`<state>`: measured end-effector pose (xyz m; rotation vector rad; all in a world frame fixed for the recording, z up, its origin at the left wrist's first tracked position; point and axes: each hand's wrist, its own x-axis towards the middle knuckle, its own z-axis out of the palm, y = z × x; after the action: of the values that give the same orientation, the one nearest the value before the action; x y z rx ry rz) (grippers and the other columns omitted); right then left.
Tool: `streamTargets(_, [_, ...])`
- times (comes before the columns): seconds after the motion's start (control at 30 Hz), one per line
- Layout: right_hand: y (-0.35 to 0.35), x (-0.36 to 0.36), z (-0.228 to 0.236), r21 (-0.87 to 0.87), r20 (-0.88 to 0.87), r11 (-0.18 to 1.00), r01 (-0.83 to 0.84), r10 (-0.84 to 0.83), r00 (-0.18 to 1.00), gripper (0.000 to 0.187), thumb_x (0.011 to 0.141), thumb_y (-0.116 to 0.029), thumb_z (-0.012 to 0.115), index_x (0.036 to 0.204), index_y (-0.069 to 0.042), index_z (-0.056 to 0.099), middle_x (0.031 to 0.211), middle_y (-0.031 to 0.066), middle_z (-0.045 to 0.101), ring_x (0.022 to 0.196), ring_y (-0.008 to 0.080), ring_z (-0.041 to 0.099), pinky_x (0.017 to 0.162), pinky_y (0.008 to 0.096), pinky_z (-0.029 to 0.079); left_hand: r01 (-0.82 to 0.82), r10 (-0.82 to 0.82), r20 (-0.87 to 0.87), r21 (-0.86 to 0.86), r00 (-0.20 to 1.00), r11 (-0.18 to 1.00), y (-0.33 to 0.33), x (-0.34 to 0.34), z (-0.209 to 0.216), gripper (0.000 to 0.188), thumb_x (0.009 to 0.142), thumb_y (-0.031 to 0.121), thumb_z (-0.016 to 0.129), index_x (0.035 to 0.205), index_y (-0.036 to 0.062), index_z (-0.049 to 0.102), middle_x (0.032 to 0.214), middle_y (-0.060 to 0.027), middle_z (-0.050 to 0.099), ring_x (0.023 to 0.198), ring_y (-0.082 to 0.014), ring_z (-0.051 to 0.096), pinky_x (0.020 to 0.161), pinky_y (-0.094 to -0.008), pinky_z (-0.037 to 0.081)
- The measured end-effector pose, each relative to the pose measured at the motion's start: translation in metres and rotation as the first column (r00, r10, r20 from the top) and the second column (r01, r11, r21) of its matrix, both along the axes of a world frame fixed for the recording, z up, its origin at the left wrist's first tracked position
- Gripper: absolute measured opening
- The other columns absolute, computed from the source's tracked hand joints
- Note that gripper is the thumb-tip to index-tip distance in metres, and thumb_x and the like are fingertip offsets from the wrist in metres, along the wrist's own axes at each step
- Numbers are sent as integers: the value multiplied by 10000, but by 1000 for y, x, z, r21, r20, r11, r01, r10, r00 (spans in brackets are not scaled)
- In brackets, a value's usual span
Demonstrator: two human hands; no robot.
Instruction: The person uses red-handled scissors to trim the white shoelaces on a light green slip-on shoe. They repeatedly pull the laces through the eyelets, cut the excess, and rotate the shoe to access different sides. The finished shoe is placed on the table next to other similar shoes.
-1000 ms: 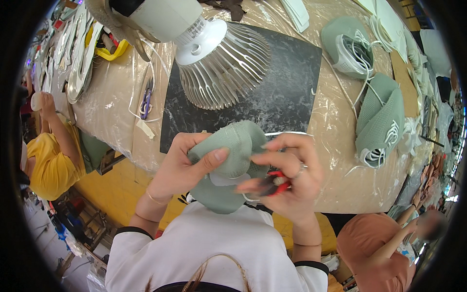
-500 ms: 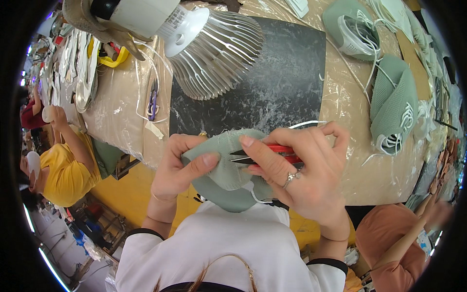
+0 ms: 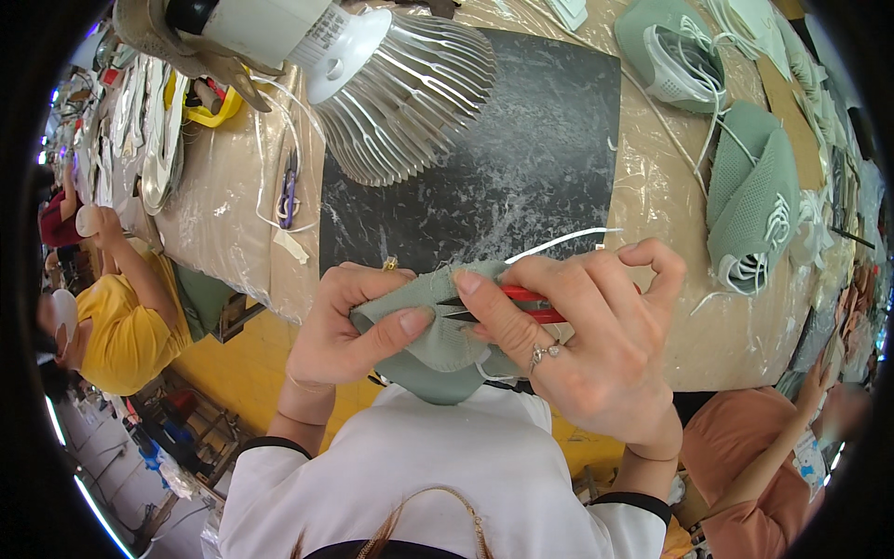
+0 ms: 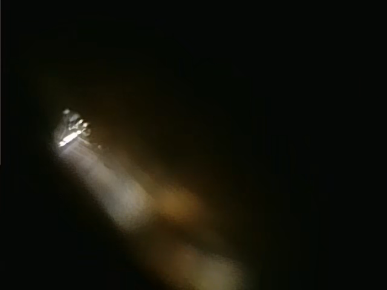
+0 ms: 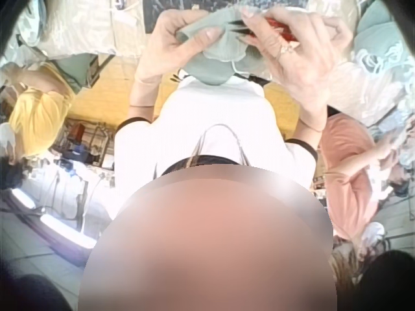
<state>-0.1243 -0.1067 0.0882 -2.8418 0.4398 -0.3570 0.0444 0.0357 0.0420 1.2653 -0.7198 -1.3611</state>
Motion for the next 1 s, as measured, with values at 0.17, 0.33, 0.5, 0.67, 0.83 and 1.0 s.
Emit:
streamTargets(0.17, [0, -1, 0, -16, 7, 1000, -6, 6, 1000, 401, 680, -344, 729, 1076, -284, 729, 889, -85, 599, 735, 93, 546, 817, 400, 302, 4, -4, 18, -4, 1000, 1000, 0, 1, -1, 211, 924, 161, 628, 935, -43, 679, 708, -60, 648, 672, -55, 547, 584, -244, 448])
streamTargets(0.33, [3, -2, 2, 13, -25, 1000, 26, -26, 999, 396, 661, -305, 776, 1053, -275, 726, 889, -54, 623, 724, 139, 534, 831, 417, 320, 25, -25, 21, 13, 999, 1000, 0, 2, -1, 223, 929, 173, 626, 945, -43, 682, 704, -57, 648, 669, -55, 545, 587, -242, 450])
streamTargets(0.5, [5, -2, 2, -1, -8, 1000, 30, -30, 1000, 416, 645, -289, 787, 1056, -272, 723, 892, -53, 622, 727, 141, 535, 832, 419, 319, 6, -6, 24, 24, 1000, 1000, 0, 1, 1, 229, 931, 176, 626, 960, -44, 683, 712, -58, 650, 674, -56, 546, 593, -241, 452])
streamTargets(0.67, [8, -2, 0, 27, 8, 998, 48, -49, 999, 407, 651, -272, 792, 1052, -265, 723, 888, -50, 623, 730, 147, 537, 834, 420, 320, -17, 17, -3, 40, 1000, 999, 0, 0, 2, 242, 934, 187, 629, 970, -46, 682, 723, -55, 656, 686, -56, 551, 605, -235, 459])
streamTargets(0.83, [8, -3, -1, 35, 16, 998, 50, -51, 999, 395, 666, -271, 785, 1057, -265, 726, 880, -61, 621, 725, 129, 539, 830, 411, 311, 7, -7, 11, 29, 1000, 1000, 1, 2, 2, 245, 935, 189, 628, 974, -46, 682, 731, -55, 663, 687, -56, 554, 607, -234, 462])
streamTargets(1.0, [6, -4, -4, 14, 35, 999, 34, -35, 999, 391, 688, -289, 765, 1076, -277, 730, 868, -88, 614, 718, 85, 541, 822, 396, 291, -2, 2, 22, 8, 1000, 1000, 1, 1, 1, 242, 936, 186, 625, 976, -46, 682, 730, -60, 664, 681, -55, 553, 602, -235, 462])
